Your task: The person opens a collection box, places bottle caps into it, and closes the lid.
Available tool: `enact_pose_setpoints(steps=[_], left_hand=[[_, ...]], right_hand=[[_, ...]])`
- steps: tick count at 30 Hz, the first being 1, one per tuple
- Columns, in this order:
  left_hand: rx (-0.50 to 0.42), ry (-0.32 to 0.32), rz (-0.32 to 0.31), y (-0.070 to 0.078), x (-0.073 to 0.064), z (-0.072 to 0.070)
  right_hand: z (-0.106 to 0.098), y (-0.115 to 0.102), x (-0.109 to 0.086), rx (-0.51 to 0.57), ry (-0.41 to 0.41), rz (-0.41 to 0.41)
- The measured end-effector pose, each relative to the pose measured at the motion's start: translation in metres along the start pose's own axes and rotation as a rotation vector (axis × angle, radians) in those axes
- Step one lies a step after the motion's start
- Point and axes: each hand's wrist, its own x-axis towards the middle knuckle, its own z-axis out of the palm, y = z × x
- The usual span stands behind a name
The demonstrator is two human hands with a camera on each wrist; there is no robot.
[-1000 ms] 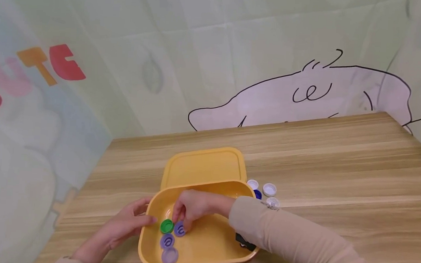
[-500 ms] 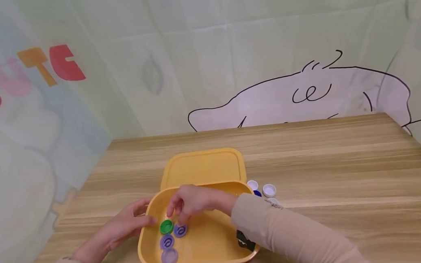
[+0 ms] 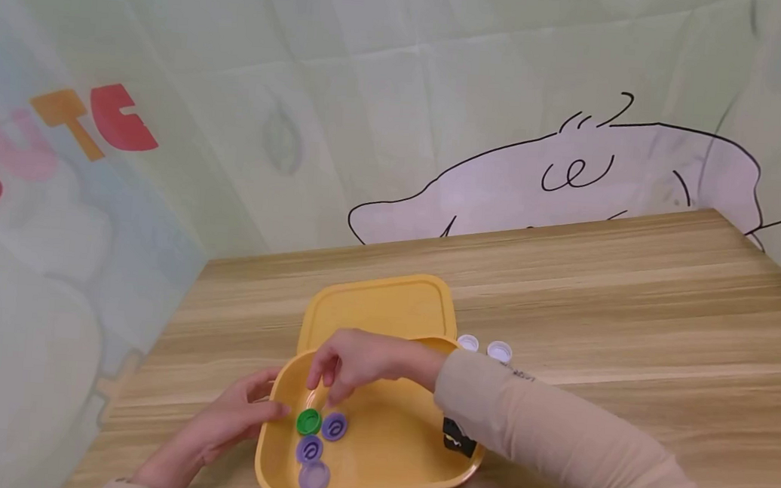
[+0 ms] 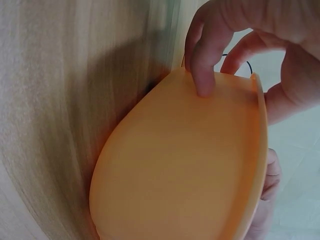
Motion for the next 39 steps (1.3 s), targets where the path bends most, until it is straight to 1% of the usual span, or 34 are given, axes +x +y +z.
enact_pose_setpoints(steps=[5, 15, 25, 32, 39], left_hand=[[-0.004, -0.002, 0.005, -0.001, 0.0, 0.0], [-0.001, 0.005, -0.006, -0.002, 0.0, 0.001], [0.004, 0.015, -0.011, -0.001, -0.001, 0.002], [0.014, 0.033, -0.024, 0.001, -0.001, 0.002], [0.014, 0.033, -0.022, 0.002, -0.002, 0.002]], right_hand=[[-0.004, -0.001, -0.002, 0.002, 0.003, 0.004], [-0.012, -0.009, -0.01, -0.025, 0.003, 0.006], [-0.023, -0.011, -0.022, -0.058, 0.035, 0.022], [-0.031, -0.013, -0.029, -0.082, 0.057, 0.013], [-0.037, -0.008, -0.036, -0.115, 0.083, 0.022]])
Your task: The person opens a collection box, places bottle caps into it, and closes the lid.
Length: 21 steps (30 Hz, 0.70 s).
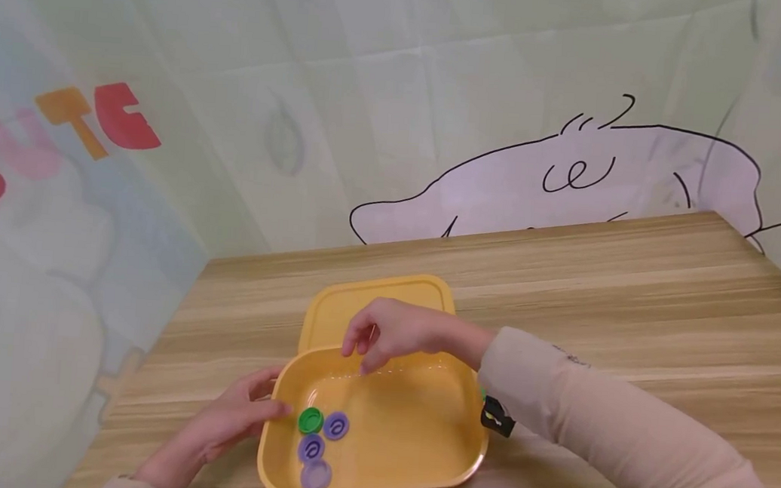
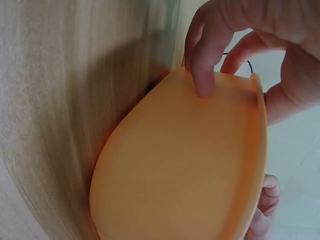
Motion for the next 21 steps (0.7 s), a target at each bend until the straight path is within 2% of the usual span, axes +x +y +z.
enact_pose_setpoints(steps=[13, 21], left_hand=[[-0.008, -0.02, 0.012, -0.002, -0.001, -0.002], [-0.006, -0.023, 0.026, -0.002, -0.001, -0.006]], right_hand=[[-0.014, 0.012, -0.019, 0.005, 0.043, 0.019], [-0.026, 0.022, -0.034, -0.004, 0.106, 0.062]])
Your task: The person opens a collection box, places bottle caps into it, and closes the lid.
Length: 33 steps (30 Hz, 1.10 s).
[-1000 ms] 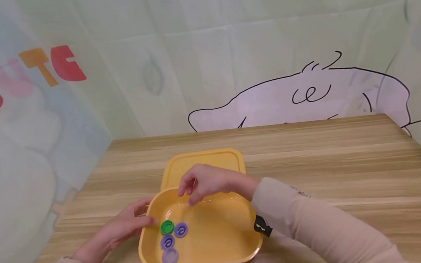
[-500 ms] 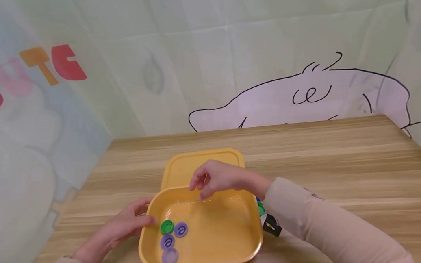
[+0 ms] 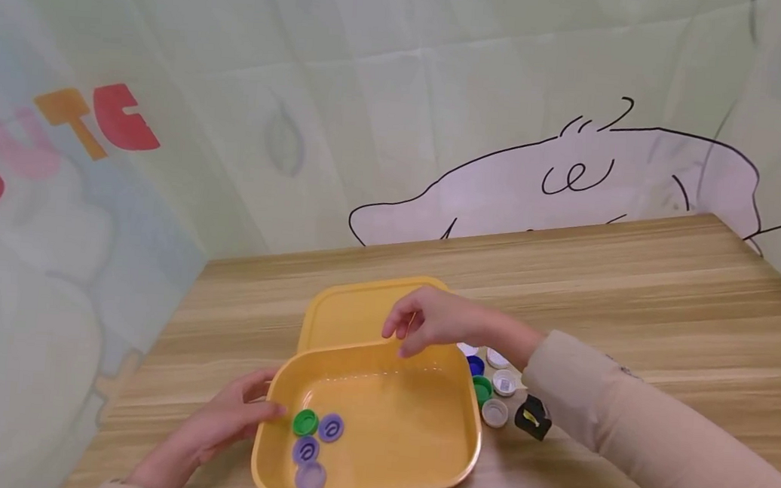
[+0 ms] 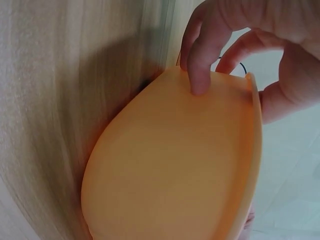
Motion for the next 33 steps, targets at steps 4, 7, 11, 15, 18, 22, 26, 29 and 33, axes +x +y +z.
enact_pose_setpoints(steps=[4, 7, 11, 15, 18, 22, 26, 29, 33], left_hand=[[-0.001, -0.006, 0.002, 0.0, 0.0, 0.0], [-0.002, -0.009, 0.004, 0.0, 0.0, -0.001], [-0.007, -0.012, 0.007, 0.0, 0.0, -0.001], [-0.002, -0.008, 0.0, 0.0, 0.0, -0.001], [0.002, -0.002, -0.005, 0.0, -0.001, -0.001], [0.003, 0.002, -0.011, 0.0, 0.0, -0.002], [0.01, 0.001, -0.016, 0.001, 0.001, -0.002], [0.012, -0.003, -0.013, 0.002, 0.001, -0.001], [0.008, -0.009, -0.006, 0.003, 0.001, -0.001]], right_hand=[[-0.005, 0.005, -0.008, 0.001, 0.027, 0.025], [-0.009, 0.009, -0.015, 0.019, 0.05, 0.043], [-0.016, 0.018, -0.023, 0.039, 0.079, 0.05], [-0.022, 0.029, -0.032, 0.044, 0.101, 0.055], [-0.026, 0.037, -0.04, 0.057, 0.122, 0.07], [-0.032, 0.047, -0.051, 0.094, 0.138, 0.108], [-0.037, 0.057, -0.06, 0.109, 0.151, 0.132], [-0.041, 0.064, -0.066, 0.106, 0.169, 0.139], [-0.043, 0.072, -0.072, 0.133, 0.172, 0.171]])
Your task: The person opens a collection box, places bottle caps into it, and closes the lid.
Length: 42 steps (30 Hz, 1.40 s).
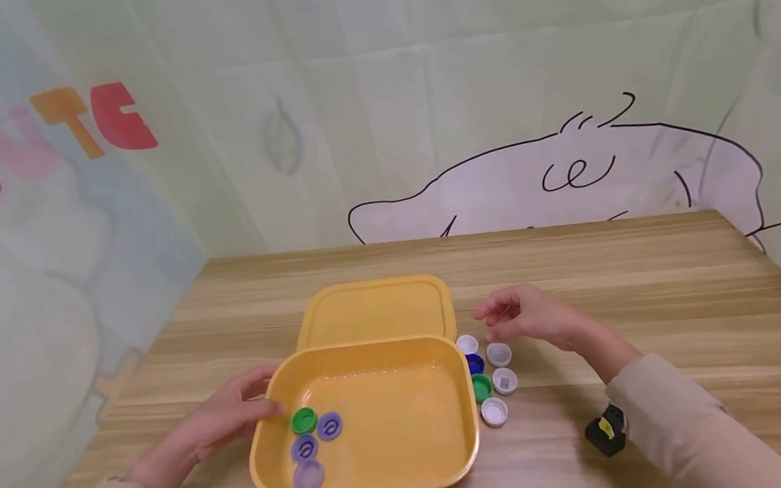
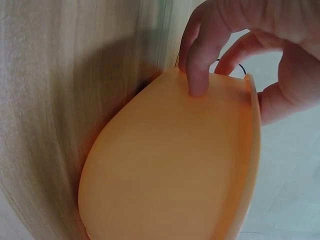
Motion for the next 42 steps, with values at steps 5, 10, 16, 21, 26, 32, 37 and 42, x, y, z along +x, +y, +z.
enact_pose_setpoints(steps=[5, 10, 16, 21, 26, 32, 37, 42], left_hand=[[0.006, 0.01, -0.004, 0.0, -0.001, 0.0], [0.007, 0.018, -0.003, -0.001, 0.0, 0.001], [-0.003, 0.018, -0.008, -0.002, 0.0, 0.001], [-0.009, 0.003, -0.002, -0.002, 0.001, 0.0], [-0.007, -0.002, -0.004, -0.002, 0.0, -0.001], [-0.001, 0.015, -0.009, -0.002, 0.0, -0.001], [0.006, 0.026, -0.012, -0.003, 0.0, 0.0], [0.004, 0.023, -0.013, -0.002, 0.0, 0.001]], right_hand=[[-0.002, 0.009, -0.005, 0.013, 0.002, 0.036], [-0.003, 0.016, -0.008, 0.002, 0.018, 0.046], [-0.005, 0.022, -0.007, -0.013, 0.011, 0.058], [-0.003, 0.028, -0.006, -0.03, 0.011, 0.076], [0.001, 0.031, -0.006, -0.055, -0.005, 0.086], [0.006, 0.032, -0.004, -0.102, 0.0, 0.063], [0.009, 0.031, -0.004, -0.112, 0.007, 0.058], [0.01, 0.032, -0.005, -0.123, 0.016, 0.04]])
